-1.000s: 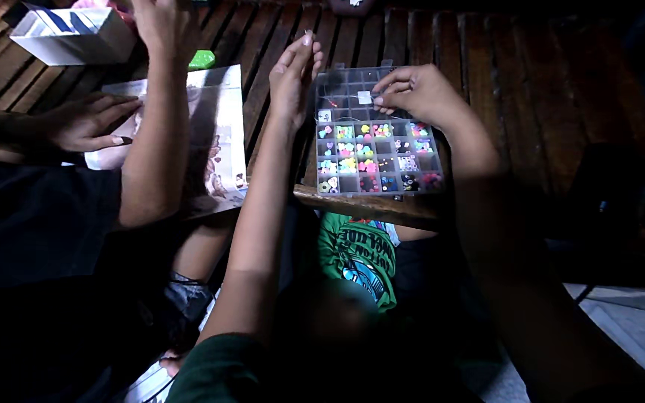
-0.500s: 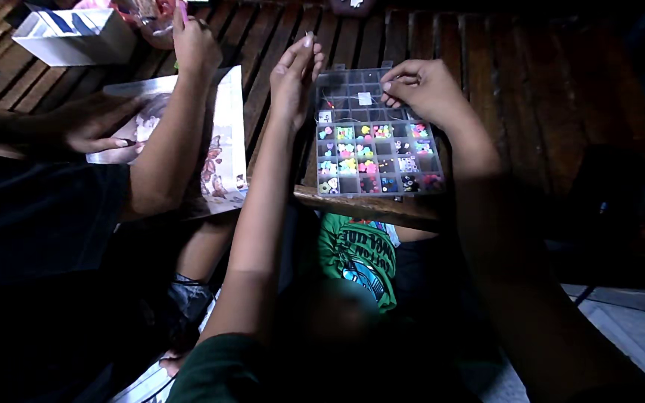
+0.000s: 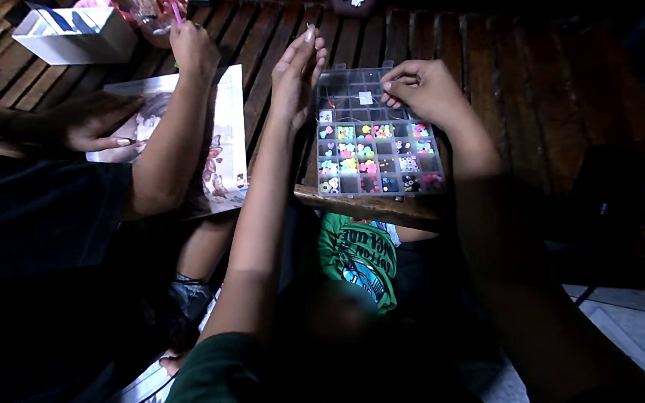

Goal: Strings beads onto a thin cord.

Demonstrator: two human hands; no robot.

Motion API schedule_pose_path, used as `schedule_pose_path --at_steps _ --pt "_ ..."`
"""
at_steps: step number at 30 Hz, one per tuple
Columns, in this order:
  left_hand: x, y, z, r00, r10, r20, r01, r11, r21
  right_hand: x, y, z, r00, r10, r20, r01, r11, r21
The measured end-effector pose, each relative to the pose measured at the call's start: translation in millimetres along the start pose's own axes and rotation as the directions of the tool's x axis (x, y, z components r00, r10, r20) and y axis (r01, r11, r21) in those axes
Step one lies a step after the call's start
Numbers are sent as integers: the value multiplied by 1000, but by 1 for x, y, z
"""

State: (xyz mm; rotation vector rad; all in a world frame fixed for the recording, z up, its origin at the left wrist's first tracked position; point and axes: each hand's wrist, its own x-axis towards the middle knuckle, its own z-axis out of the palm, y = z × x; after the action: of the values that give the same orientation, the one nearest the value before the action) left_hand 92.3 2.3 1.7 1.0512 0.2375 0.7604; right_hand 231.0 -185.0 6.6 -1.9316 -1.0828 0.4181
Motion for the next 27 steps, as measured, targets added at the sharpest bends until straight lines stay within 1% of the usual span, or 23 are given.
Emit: schedule_pose_path --at_steps 4,10,12,14,16,18,20,22,25,27 --pt "0 1 0 998 -11 59 12 1000 -24 0 0 0 1000 -10 4 10 1000 -22" --pt "-3 3 3 995 -36 94 39 999 -25 1 0 2 1000 -3 -2 3 1000 -27" --pt "-4 3 3 992 -42 118 46 998 -33 0 -2 5 998 -56 -10 55 995 -81" --pt "-5 3 2 987 -40 156 46 998 -37 -2 -6 9 987 -160 -15 155 972 -176" --pt "-7 3 1 979 -42 198 50 998 -32 -4 -10 15 958 -286 -18 274 930 -245" --pt "-8 4 2 972 -48 231 55 998 -23 -5 -14 18 934 -356 -1 342 897 -279" --pt "-9 5 1 964 -56 260 63 998 -16 -6 -17 19 918 -396 17 382 871 -309" --pt "-10 6 0 947 -60 314 68 998 -15 -6 -18 19 912 -406 49 396 848 -353" --pt "-12 7 -1 900 -63 431 84 996 -31 -5 -19 22 901 -414 128 430 812 -396" --pt "-14 7 -2 864 -70 498 93 995 -23 -6 -20 28 887 -433 159 459 803 -379"
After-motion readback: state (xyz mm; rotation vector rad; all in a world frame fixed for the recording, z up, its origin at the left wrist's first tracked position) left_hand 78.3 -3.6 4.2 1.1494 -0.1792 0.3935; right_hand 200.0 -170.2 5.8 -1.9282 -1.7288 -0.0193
